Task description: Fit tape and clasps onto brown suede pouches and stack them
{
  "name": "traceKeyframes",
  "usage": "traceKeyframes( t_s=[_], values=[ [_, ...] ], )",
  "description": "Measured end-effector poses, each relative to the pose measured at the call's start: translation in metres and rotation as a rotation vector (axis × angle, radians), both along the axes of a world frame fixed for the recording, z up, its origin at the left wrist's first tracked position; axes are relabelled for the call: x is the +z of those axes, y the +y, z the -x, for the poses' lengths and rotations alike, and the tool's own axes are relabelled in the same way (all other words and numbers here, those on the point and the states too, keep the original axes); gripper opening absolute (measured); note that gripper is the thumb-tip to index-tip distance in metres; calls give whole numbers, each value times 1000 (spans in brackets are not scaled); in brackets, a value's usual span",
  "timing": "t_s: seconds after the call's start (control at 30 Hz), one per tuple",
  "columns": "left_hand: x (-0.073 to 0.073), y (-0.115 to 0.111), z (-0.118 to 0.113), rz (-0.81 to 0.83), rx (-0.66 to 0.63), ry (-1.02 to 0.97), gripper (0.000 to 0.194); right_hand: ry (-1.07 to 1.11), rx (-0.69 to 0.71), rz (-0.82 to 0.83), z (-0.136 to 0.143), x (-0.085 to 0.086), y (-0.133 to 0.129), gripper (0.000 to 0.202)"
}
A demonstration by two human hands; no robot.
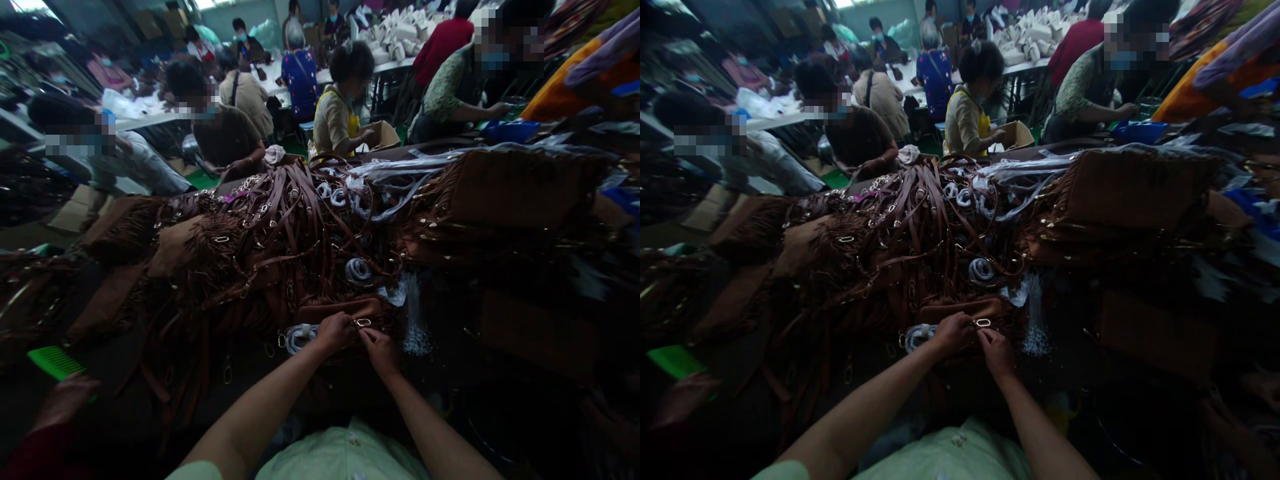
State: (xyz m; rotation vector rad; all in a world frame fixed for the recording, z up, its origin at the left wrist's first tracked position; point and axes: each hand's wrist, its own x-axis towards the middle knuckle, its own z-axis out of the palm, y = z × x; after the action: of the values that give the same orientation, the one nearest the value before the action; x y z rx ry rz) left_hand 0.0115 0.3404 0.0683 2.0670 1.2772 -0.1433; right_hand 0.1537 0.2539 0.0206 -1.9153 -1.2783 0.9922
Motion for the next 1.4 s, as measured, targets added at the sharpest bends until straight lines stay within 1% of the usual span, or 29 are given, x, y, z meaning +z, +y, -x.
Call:
traceKeyframes(
  t_s=[0.17,0.27,0.37,0.43,0.5,0.53,0.6,0.73,0.8,0.87,0.9,0.97,1.0,1.07,1.13,1.17,1.23,1.33,1.4],
  values=[
    [-1,-4,-1,-20,-35,18,29,51,-38,30,4,0,5,37],
    [-2,-7,2,-34,-43,-13,31,87,-72,49,4,-1,8,36],
    [-3,-9,4,-60,-77,-32,31,103,-73,56,3,-5,9,38],
    [-3,-10,5,-93,-107,-47,30,92,-85,61,3,-8,9,40],
    [-4,-11,4,-135,-106,-103,29,84,-105,63,4,-9,8,42],
    [-6,-12,4,-142,-82,-142,29,82,-110,63,4,-9,8,43],
    [-11,-11,3,-115,11,-217,32,81,-99,65,5,-8,7,44],
    [-28,-6,1,63,219,-265,28,34,-39,51,5,-4,7,43],
    [-34,-3,-1,158,262,-273,27,11,-16,52,5,-3,8,41],
    [-34,-1,-4,208,273,-267,26,28,-24,66,4,-1,8,36],
    [-31,-2,-5,188,277,-251,25,54,-36,68,4,1,8,33],
    [-24,-5,-8,49,273,-210,21,136,-61,43,2,4,5,33],
    [-19,-8,-9,-52,248,-197,19,174,-62,16,1,6,3,34],
    [-12,-15,-12,-236,152,-196,17,203,-47,-48,-1,10,-2,33],
    [-9,-24,-14,-319,61,-216,18,177,-50,-84,-4,14,-5,32],
    [-10,-27,-15,-321,53,-227,19,165,-65,-87,-5,16,-5,34],
    [-14,-32,-16,-246,116,-266,21,191,-110,-56,-8,18,-3,40],
    [-26,-31,-15,-17,268,-380,22,293,-174,17,-13,20,6,52],
    [-32,-29,-13,86,315,-454,22,333,-236,38,-16,21,13,59]
  ],
)
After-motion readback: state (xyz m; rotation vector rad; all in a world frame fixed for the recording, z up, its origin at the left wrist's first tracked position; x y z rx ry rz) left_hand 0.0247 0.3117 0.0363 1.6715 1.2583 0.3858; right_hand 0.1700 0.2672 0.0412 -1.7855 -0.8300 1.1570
